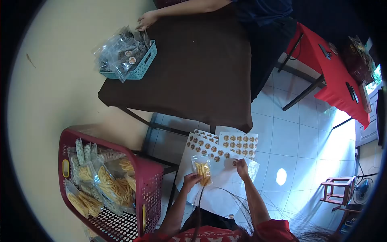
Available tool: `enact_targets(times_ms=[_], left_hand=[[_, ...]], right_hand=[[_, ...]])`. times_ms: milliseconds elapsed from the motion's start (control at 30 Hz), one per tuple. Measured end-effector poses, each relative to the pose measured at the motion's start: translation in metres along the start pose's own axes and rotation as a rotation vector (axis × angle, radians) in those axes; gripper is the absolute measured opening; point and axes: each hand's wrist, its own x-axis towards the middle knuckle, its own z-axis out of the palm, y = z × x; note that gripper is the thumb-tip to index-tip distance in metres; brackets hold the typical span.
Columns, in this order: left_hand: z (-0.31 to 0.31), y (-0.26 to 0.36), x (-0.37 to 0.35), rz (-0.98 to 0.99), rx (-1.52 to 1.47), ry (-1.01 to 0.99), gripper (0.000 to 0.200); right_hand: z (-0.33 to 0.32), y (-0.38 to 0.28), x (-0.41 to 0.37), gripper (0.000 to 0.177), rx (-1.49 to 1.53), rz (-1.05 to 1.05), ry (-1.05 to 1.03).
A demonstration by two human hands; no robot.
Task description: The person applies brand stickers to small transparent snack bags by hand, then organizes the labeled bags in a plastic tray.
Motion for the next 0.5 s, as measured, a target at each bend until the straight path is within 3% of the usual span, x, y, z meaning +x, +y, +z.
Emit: enact_targets(times_ms=[33,67,200,267,500], left_hand=[[-0.001,-0.003,-0.003,0.002,-0.008,-0.008,0.023],[-0.002,-0.006,-0.007,0.005,-0.006,-0.013,0.023],[0.01,0.008,-0.034,0.088,0.047,0.006,0.025],[0.016,0.013,-0.052,0.141,-0.012,-0.028,0.026],[0.043,0.022,-0.112,0.382,0.001,-0.004,0.022]], right_hand=[[-0.002,0.007,-0.001,0.021,-0.076,0.021,-0.019],[-0.003,0.026,0.001,0.021,0.039,0.073,-0.061],[-0.01,0.003,-0.021,0.016,0.21,0.144,-0.144],[-0.019,-0.024,-0.049,0.014,0.56,0.279,-0.061],[-0.048,-0.056,-0.128,0.006,0.785,0.16,-0.128]])
